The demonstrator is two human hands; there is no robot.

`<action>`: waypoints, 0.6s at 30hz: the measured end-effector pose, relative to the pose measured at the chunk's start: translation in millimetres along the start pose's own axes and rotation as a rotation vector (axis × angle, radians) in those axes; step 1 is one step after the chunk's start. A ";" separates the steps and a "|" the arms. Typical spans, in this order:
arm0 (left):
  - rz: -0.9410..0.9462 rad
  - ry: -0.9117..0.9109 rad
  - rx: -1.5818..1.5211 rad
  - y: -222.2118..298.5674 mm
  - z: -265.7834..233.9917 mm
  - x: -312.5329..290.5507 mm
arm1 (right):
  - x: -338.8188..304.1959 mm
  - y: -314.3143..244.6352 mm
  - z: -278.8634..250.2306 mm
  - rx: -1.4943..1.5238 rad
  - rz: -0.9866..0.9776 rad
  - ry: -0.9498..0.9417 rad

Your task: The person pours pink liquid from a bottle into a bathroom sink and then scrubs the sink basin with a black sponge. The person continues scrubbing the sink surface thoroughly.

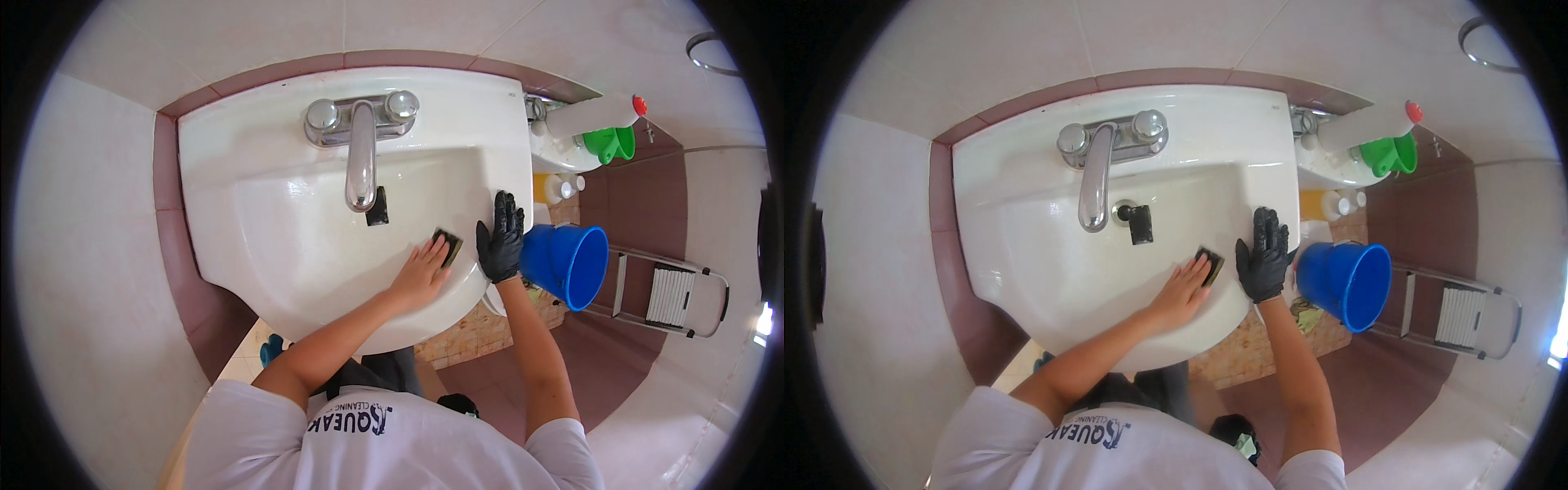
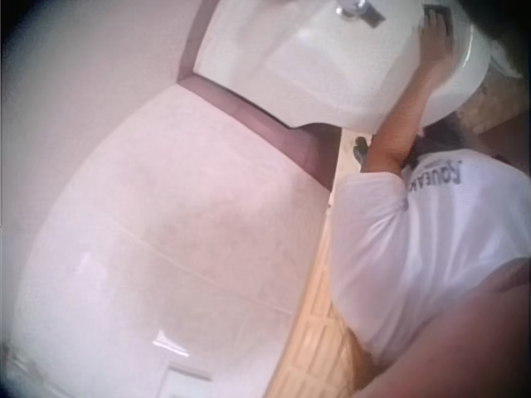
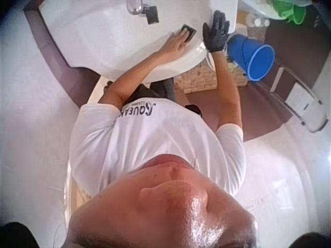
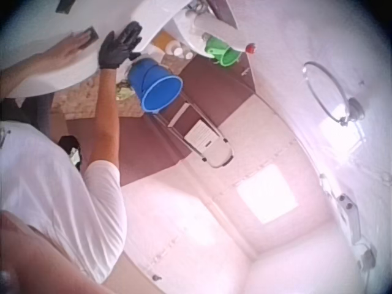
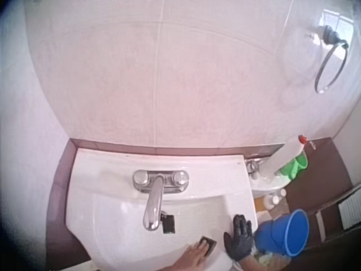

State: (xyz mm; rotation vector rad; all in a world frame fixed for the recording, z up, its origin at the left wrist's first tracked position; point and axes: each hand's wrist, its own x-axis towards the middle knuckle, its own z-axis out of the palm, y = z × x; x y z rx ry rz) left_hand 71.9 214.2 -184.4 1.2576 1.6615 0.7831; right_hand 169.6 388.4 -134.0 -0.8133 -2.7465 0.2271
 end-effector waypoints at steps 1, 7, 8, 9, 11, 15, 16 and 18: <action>0.003 0.041 -0.020 -1.2 -6.7 14.4 | -1.4 -1.8 1.3 0.008 -0.009 -0.003; -0.002 0.192 0.046 -14.1 -40.1 64.3 | -0.5 -12.0 -2.0 0.027 -0.030 -0.008; 0.007 0.109 0.050 -10.2 -14.7 33.7 | 2.1 -6.2 -2.0 0.024 -0.015 0.001; 0.012 0.030 0.054 -7.2 -3.3 17.7 | 4.1 -4.1 -4.5 0.018 -0.014 0.003; 0.003 0.054 0.012 -6.9 -6.4 18.4 | -1.9 -8.8 -4.5 0.015 -0.006 -0.011; -0.014 0.277 0.069 -15.0 -64.2 83.8 | 9.2 -15.5 -2.4 0.034 -0.076 0.008; -0.016 0.245 0.029 -17.2 -57.2 79.3 | 7.4 -15.0 -1.4 0.029 -0.072 0.000; -0.011 0.172 -0.041 -19.2 -35.0 62.0 | 5.7 -11.5 -1.5 0.020 -0.051 -0.006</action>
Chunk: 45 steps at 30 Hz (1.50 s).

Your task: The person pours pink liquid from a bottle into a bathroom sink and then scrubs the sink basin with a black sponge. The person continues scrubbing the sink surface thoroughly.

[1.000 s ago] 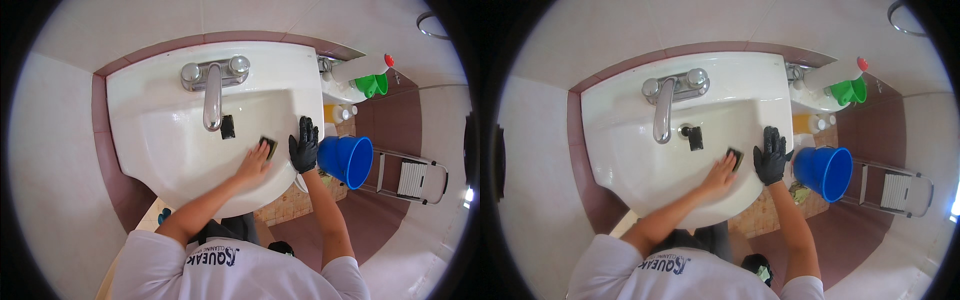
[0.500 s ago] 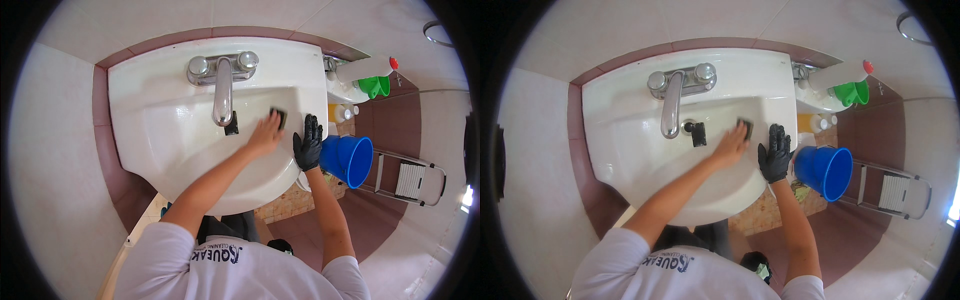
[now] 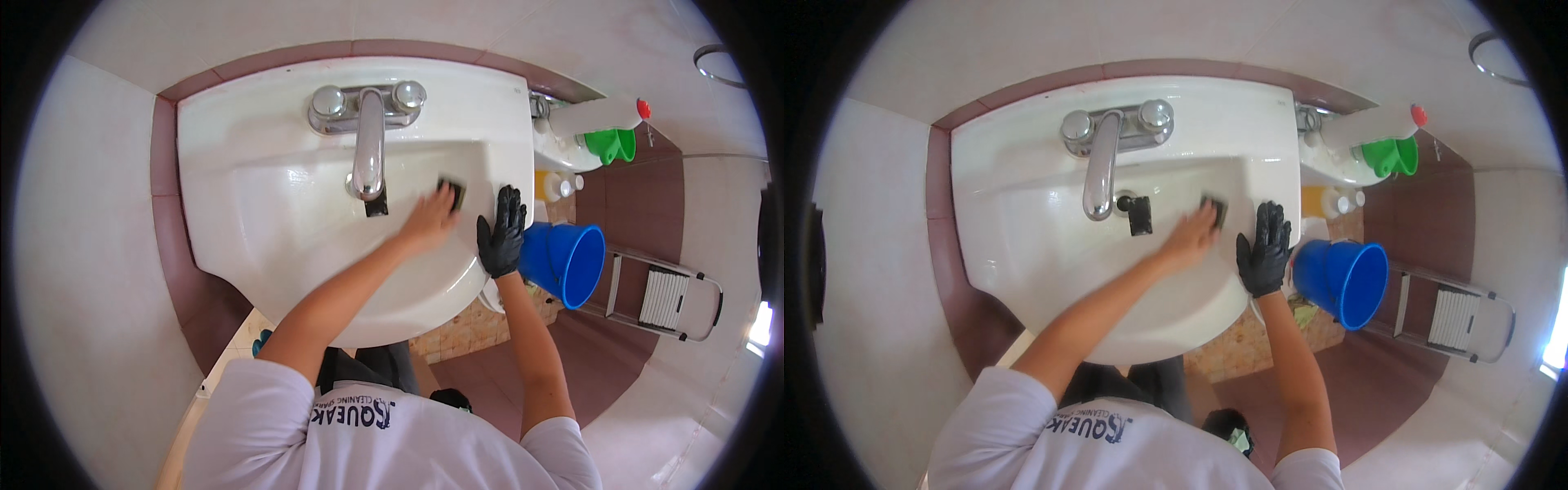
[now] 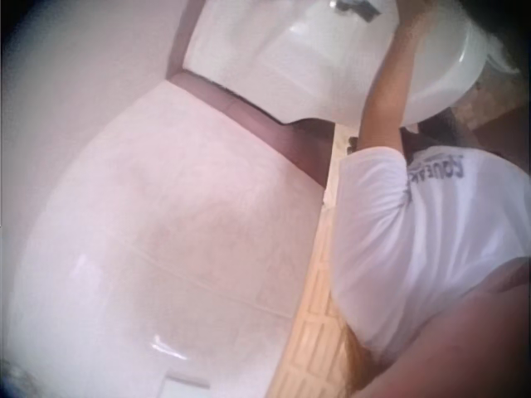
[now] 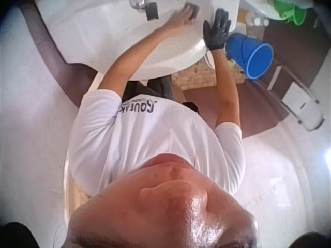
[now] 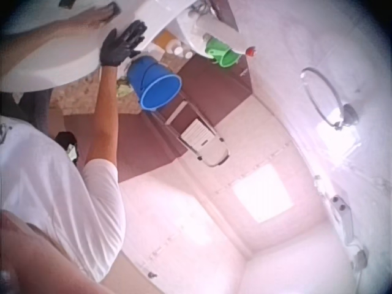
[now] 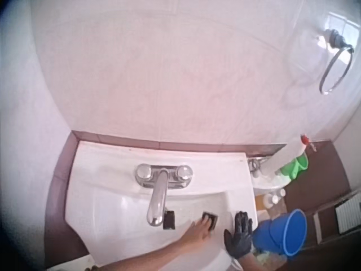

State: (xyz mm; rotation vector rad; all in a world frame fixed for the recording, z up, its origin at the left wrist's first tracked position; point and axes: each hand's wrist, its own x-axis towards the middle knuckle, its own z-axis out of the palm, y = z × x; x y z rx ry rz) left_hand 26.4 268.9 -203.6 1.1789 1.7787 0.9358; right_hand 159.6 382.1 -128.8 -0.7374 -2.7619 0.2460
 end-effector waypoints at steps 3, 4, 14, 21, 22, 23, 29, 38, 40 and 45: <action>-0.013 -0.208 0.040 9.6 23.8 -65.5 | -5.0 4.4 -4.1 -0.008 0.051 -0.019; -0.003 -0.149 0.060 9.3 19.2 -58.0 | -5.5 1.9 -2.7 -0.004 0.042 -0.008; 0.011 -0.163 0.013 17.5 26.1 -57.5 | -2.4 5.1 -4.4 -0.016 0.019 -0.019; -0.050 0.115 0.025 16.0 -16.3 15.9 | 0.9 -2.8 -4.0 -0.002 -0.026 -0.026; -0.034 0.047 0.014 19.4 -7.3 0.9 | 1.1 -1.9 -4.3 -0.002 -0.005 -0.031; -0.023 -0.018 0.013 25.2 9.7 -27.4 | 0.2 0.6 -3.4 -0.014 0.011 -0.021; 0.010 0.139 0.096 8.9 3.8 0.9 | 1.6 -3.4 -2.5 0.007 -0.028 0.020; -0.009 -0.152 0.102 15.3 22.5 -69.2 | -3.7 0.6 -3.2 0.007 -0.004 0.012; 0.000 -0.050 0.096 15.5 7.1 -33.8 | 0.0 -0.9 -4.1 0.014 -0.016 0.030; -0.055 -0.050 0.056 10.9 -7.0 0.5 | -1.5 1.4 -0.6 0.013 -0.050 0.055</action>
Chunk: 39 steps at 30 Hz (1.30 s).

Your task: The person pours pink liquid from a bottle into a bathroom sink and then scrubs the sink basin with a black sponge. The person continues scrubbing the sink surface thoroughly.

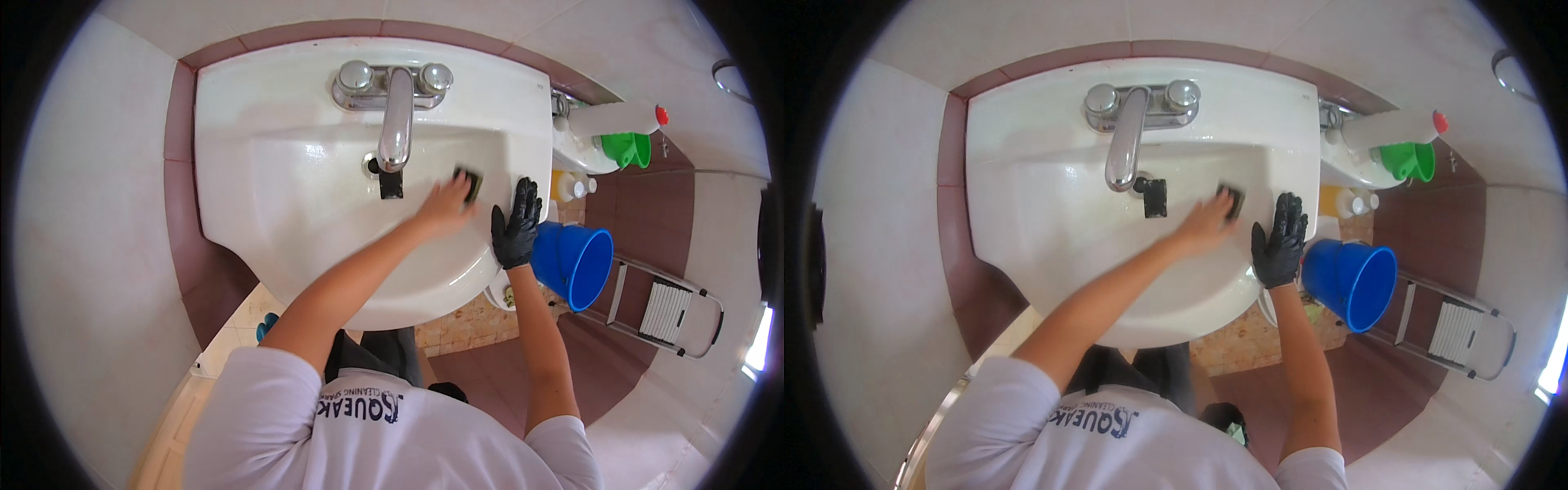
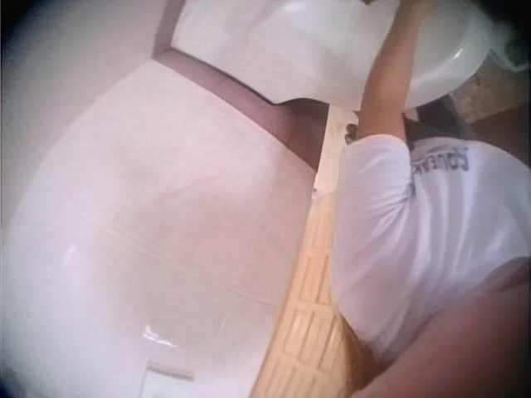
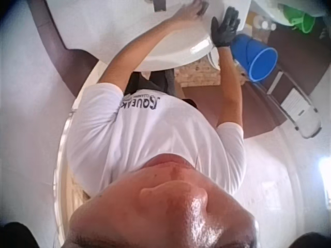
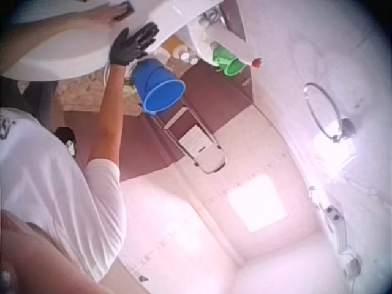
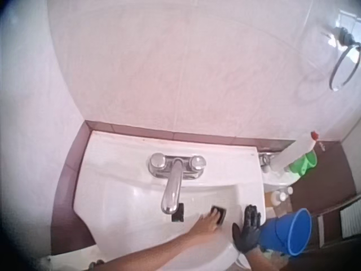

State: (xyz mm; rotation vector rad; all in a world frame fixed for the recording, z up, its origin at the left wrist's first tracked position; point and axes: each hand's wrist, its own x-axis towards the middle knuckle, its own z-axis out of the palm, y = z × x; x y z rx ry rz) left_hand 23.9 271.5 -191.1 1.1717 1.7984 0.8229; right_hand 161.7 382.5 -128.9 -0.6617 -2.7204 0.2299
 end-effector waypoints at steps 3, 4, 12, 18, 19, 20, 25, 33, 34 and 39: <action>0.022 -0.123 0.009 7.2 34.4 -60.5 | -1.4 1.3 -3.5 -0.020 0.061 -0.050; 0.038 -0.093 -0.021 8.1 38.9 -69.5 | -1.7 1.9 -3.5 -0.017 0.059 -0.034; 0.011 0.029 0.062 -0.3 2.5 5.1 | -0.7 0.2 0.9 -0.006 0.014 -0.016; 0.055 -0.035 0.022 7.7 24.3 -45.9 | -5.0 6.4 2.4 -0.006 0.020 -0.010; 0.043 0.033 0.098 3.1 10.9 -17.3 | 0.1 1.6 1.5 -0.002 0.011 -0.023; 0.018 0.154 0.121 -3.1 -4.6 8.0 | 6.5 -5.9 0.3 0.003 -0.004 -0.037; 0.032 -0.092 0.070 5.0 5.8 -27.1 | 1.3 0.3 -2.7 -0.019 0.047 -0.056; 0.033 0.156 0.047 2.2 -13.0 19.0 | 3.4 -2.6 2.3 0.018 0.002 -0.015; 0.032 0.097 0.033 1.3 -8.5 17.8 | 2.0 -1.9 2.4 0.014 0.020 -0.017; 0.073 -0.154 0.023 6.1 30.5 -68.2 | -5.2 6.6 2.0 -0.002 0.068 -0.023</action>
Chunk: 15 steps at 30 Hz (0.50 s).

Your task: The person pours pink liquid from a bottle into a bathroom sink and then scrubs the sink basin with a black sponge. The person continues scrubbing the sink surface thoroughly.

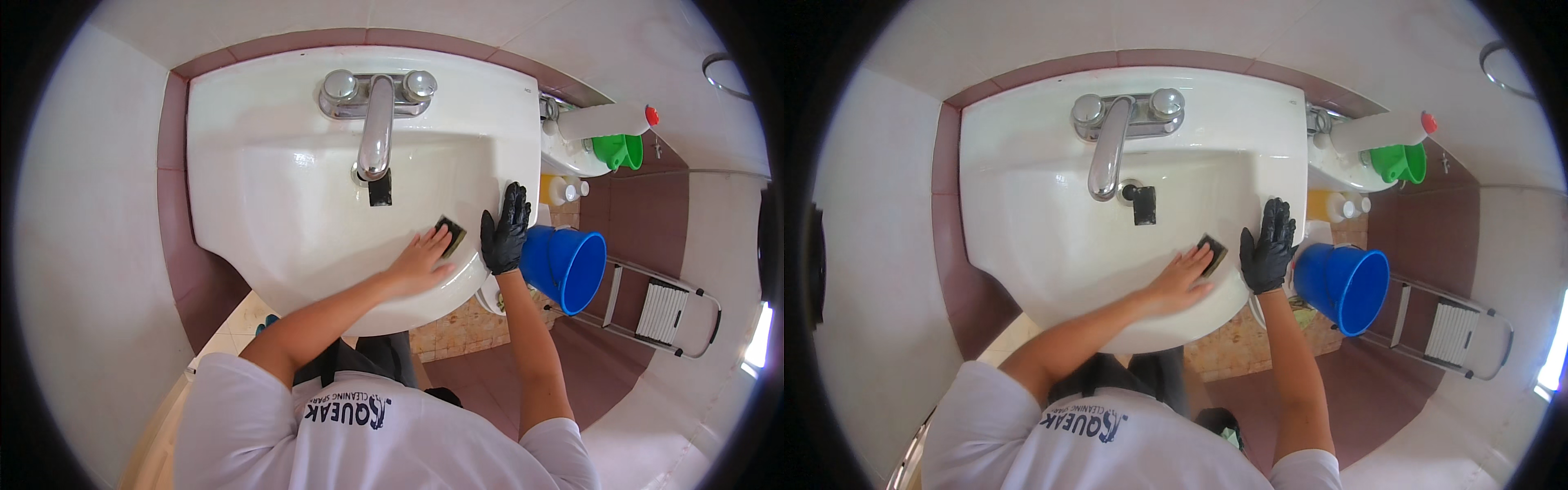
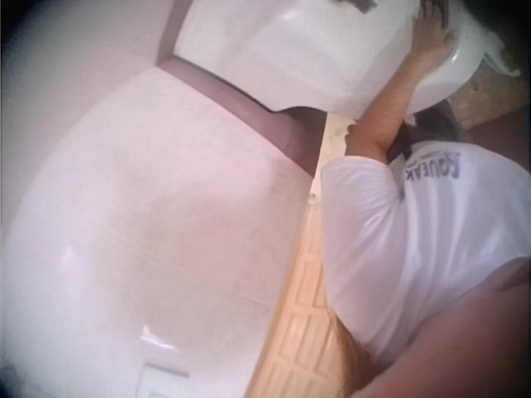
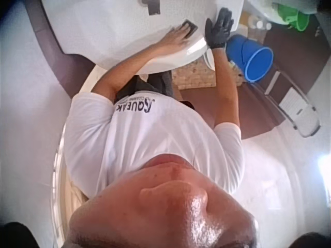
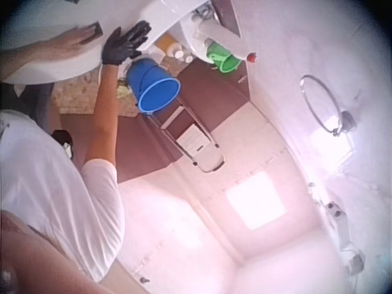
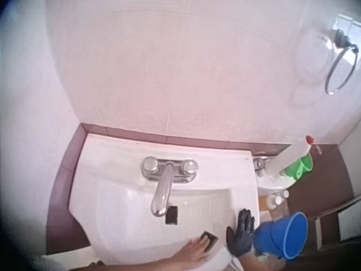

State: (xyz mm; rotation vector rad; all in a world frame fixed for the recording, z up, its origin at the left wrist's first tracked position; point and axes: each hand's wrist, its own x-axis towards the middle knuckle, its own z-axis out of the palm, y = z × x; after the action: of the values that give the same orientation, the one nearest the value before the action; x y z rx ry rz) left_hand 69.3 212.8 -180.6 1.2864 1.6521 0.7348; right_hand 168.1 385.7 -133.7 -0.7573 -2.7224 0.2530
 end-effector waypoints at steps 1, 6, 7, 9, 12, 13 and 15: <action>0.011 0.014 -0.051 3.8 3.3 -10.4 | -0.6 0.4 -0.4 0.001 -0.002 0.012; -0.056 0.267 0.017 -12.2 -52.7 69.6 | 8.8 -11.6 -1.1 0.020 -0.036 -0.013; -0.065 0.252 -0.011 -8.4 -58.1 70.6 | 5.7 -9.0 -2.9 0.008 -0.028 -0.012; -0.041 0.097 0.013 -13.3 -28.1 44.4 | 4.9 -8.2 -1.5 0.004 -0.018 0.003; -0.007 -0.013 -0.025 -1.1 -4.8 -1.0 | 2.1 -3.5 -3.4 -0.021 0.007 -0.013; -0.010 -0.005 -0.036 -0.1 -3.2 -5.7 | 0.3 -3.6 -2.9 -0.020 -0.004 -0.008; 0.001 0.152 0.017 -9.1 -16.3 33.8 | 4.4 -6.2 -3.6 -0.016 -0.057 -0.004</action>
State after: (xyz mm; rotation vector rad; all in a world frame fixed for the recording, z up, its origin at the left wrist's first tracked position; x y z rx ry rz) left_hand 48.5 243.6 -191.0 1.2697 1.7824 0.8387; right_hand 162.7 383.1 -127.8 -0.6825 -2.7477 0.2208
